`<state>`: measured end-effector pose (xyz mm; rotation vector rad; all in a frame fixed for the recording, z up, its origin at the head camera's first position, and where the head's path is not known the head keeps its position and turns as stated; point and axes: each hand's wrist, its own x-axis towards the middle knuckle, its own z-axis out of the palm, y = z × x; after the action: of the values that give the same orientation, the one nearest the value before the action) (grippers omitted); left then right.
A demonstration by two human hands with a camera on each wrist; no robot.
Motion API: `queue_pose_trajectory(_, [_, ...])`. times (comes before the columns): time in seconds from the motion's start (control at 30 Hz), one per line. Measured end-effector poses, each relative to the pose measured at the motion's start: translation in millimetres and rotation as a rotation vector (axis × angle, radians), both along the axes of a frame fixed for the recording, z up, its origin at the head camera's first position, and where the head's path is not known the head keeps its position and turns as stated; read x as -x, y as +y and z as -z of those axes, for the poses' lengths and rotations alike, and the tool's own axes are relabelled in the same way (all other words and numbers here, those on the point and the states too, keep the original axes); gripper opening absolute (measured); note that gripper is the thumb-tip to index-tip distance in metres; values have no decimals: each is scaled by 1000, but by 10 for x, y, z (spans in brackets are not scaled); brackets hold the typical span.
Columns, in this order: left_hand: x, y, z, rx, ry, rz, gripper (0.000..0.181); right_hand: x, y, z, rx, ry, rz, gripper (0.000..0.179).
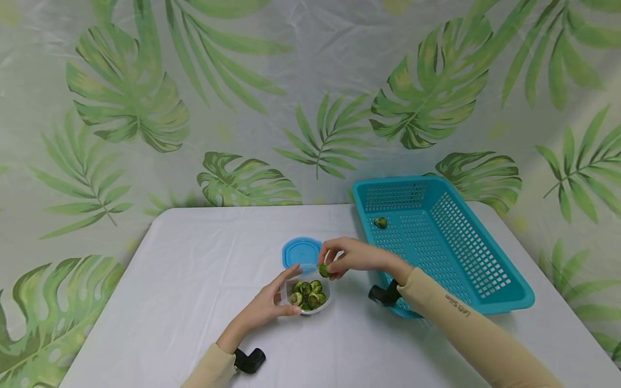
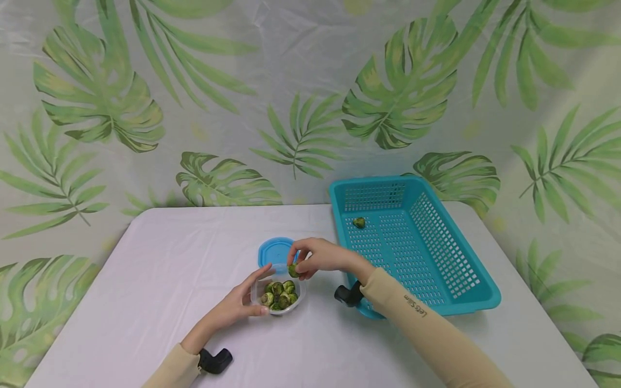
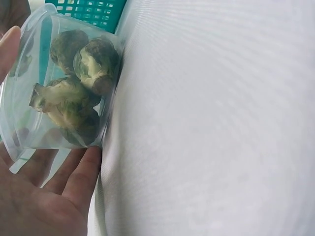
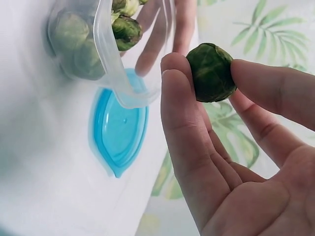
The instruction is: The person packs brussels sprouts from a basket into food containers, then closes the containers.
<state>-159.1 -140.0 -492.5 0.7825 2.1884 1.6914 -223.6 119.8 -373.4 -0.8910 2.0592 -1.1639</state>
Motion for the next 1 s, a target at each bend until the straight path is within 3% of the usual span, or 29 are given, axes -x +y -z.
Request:
queue_pose_trajectory(0.53, [-4, 2, 3, 14, 4, -7, 85, -68, -151, 89, -153, 34, -23, 12])
queue_pose_trajectory(0.73, [-14, 8, -7, 25, -1, -24, 86, -83, -116, 59, -143, 20, -23, 10])
queue_pose_trajectory(1.0, [-12, 12, -2, 24, 6, -26, 86, -38, 34, -99, -71, -9, 2, 9])
